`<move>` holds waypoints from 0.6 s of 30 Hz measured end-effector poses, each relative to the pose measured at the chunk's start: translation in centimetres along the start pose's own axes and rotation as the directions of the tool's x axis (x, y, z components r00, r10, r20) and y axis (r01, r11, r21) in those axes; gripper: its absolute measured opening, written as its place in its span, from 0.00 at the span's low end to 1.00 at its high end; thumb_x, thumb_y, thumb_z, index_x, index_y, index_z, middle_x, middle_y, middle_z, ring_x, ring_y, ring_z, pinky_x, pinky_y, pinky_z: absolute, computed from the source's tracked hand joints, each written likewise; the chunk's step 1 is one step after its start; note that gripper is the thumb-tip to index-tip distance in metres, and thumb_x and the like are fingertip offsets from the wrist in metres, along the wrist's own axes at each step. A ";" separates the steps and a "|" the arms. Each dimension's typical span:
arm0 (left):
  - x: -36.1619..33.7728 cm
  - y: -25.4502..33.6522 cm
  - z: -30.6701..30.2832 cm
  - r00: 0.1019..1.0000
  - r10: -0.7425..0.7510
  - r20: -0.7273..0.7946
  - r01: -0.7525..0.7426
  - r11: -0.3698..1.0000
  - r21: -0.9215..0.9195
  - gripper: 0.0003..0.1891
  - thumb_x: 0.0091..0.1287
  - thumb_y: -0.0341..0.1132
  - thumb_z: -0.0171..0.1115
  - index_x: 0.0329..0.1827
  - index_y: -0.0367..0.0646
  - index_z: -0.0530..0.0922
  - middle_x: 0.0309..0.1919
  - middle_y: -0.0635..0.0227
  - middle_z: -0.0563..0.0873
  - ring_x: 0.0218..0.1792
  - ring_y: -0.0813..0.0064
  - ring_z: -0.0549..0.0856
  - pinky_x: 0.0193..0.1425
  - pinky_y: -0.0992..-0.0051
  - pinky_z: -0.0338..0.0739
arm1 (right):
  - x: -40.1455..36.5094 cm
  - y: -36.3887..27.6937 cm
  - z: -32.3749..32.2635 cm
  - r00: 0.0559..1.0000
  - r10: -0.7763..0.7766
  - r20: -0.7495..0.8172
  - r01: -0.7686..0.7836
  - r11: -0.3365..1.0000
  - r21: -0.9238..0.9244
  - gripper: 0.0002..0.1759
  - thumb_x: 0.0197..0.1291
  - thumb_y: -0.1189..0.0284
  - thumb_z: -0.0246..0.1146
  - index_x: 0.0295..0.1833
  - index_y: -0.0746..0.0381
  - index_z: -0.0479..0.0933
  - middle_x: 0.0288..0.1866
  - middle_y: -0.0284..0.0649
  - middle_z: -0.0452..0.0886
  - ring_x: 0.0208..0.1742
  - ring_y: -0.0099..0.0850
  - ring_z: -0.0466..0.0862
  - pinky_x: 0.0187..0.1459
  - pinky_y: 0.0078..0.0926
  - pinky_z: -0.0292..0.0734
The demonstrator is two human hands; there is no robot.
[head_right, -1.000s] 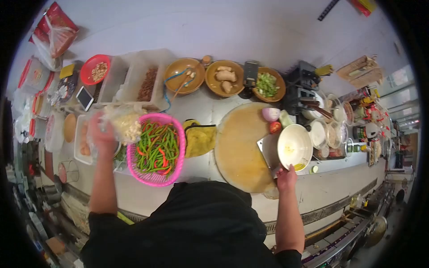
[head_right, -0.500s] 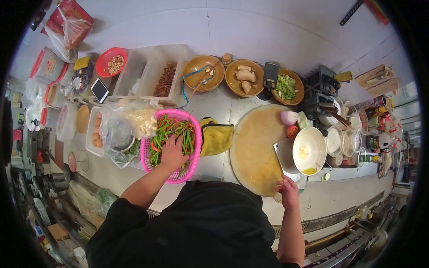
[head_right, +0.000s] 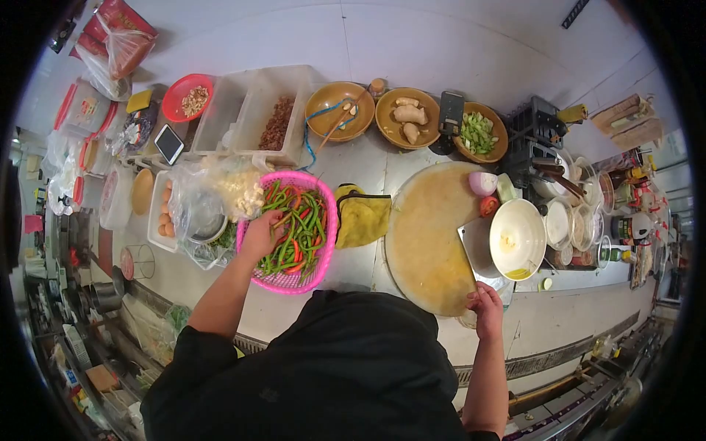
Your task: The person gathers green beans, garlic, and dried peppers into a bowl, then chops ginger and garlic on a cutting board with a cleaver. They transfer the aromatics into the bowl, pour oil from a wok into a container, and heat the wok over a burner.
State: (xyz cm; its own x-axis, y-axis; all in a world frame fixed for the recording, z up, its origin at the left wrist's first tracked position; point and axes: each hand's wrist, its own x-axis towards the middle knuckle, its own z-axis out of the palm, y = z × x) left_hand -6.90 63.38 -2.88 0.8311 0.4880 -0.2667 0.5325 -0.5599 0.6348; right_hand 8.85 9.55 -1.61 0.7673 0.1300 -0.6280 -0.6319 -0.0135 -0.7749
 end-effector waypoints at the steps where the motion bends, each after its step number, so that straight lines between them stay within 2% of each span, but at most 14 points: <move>1: 0.1 -0.5 0.1 1.000 0.003 -0.001 -0.003 1.000 -0.026 0.24 0.58 0.28 0.65 0.59 0.37 0.74 0.44 0.49 0.85 0.47 0.50 0.84 0.51 0.63 0.78 | 0.0 -0.1 0.1 1.000 0.000 0.004 0.000 1.000 -0.005 0.15 0.67 0.69 0.59 0.55 0.64 0.74 0.33 0.37 0.82 0.27 0.25 0.79 0.35 0.23 0.76; 5: 0.1 -0.9 0.8 0.999 -0.041 0.027 0.044 0.989 -0.144 0.24 0.58 0.31 0.67 0.58 0.37 0.74 0.45 0.48 0.85 0.48 0.50 0.84 0.52 0.63 0.78 | 0.2 -0.1 0.0 1.000 -0.011 0.005 0.011 1.000 -0.015 0.15 0.67 0.69 0.59 0.56 0.64 0.74 0.34 0.37 0.82 0.27 0.25 0.79 0.35 0.23 0.76; 7: -0.3 0.4 1.1 0.999 -0.002 0.039 0.000 0.999 0.053 0.24 0.58 0.34 0.69 0.57 0.37 0.74 0.43 0.47 0.85 0.47 0.49 0.84 0.52 0.60 0.78 | 0.2 -0.2 0.1 1.000 -0.025 0.017 0.026 0.999 -0.030 0.15 0.67 0.69 0.59 0.56 0.64 0.74 0.34 0.38 0.82 0.27 0.25 0.79 0.35 0.23 0.76; 8: -0.3 0.4 1.5 0.999 -0.003 0.039 0.001 0.999 0.053 0.24 0.58 0.34 0.69 0.57 0.37 0.74 0.43 0.47 0.85 0.47 0.49 0.84 0.52 0.60 0.78 | 0.2 -0.1 0.1 1.000 -0.024 0.017 0.025 0.999 -0.030 0.15 0.67 0.69 0.59 0.56 0.64 0.74 0.34 0.38 0.82 0.27 0.25 0.79 0.35 0.23 0.76; 10: -0.4 0.5 2.3 0.999 0.023 0.040 -0.034 0.958 0.285 0.25 0.59 0.39 0.68 0.57 0.38 0.74 0.41 0.50 0.85 0.45 0.49 0.84 0.50 0.57 0.78 | 0.3 0.0 0.1 1.000 -0.025 0.018 0.025 0.999 -0.037 0.16 0.67 0.69 0.59 0.56 0.64 0.75 0.34 0.38 0.82 0.27 0.25 0.79 0.35 0.23 0.76; 11: -0.3 0.5 2.4 0.999 0.024 0.039 -0.034 0.958 0.285 0.25 0.59 0.39 0.68 0.57 0.38 0.74 0.41 0.50 0.85 0.45 0.49 0.84 0.50 0.57 0.78 | 0.3 0.1 0.1 1.000 -0.025 0.018 0.026 0.999 -0.037 0.16 0.67 0.69 0.59 0.56 0.64 0.75 0.34 0.38 0.82 0.27 0.25 0.79 0.35 0.23 0.76; 13: 0.2 1.0 2.5 0.989 -0.099 0.110 0.050 0.921 0.387 0.22 0.59 0.41 0.67 0.53 0.40 0.77 0.40 0.53 0.85 0.44 0.50 0.84 0.49 0.55 0.77 | 0.3 0.1 0.1 1.000 -0.014 0.022 0.015 0.999 -0.040 0.15 0.67 0.69 0.59 0.55 0.64 0.75 0.34 0.38 0.82 0.27 0.25 0.79 0.35 0.23 0.76; 18: 1.1 0.3 2.1 0.985 -0.074 0.154 0.027 0.957 0.290 0.17 0.58 0.41 0.67 0.47 0.43 0.80 0.39 0.53 0.85 0.43 0.50 0.84 0.49 0.57 0.78 | 0.2 0.2 -0.1 1.000 -0.025 0.008 0.025 0.999 -0.042 0.15 0.66 0.69 0.60 0.55 0.64 0.76 0.34 0.38 0.82 0.26 0.25 0.79 0.34 0.24 0.76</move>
State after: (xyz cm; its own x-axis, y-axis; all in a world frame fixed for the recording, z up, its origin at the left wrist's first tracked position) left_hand -5.45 62.35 -4.45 0.8039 0.4196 -0.4214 0.5784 -0.7164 0.3901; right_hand 8.85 9.43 -1.88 0.7819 0.1382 -0.6079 -0.6073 -0.0519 -0.7928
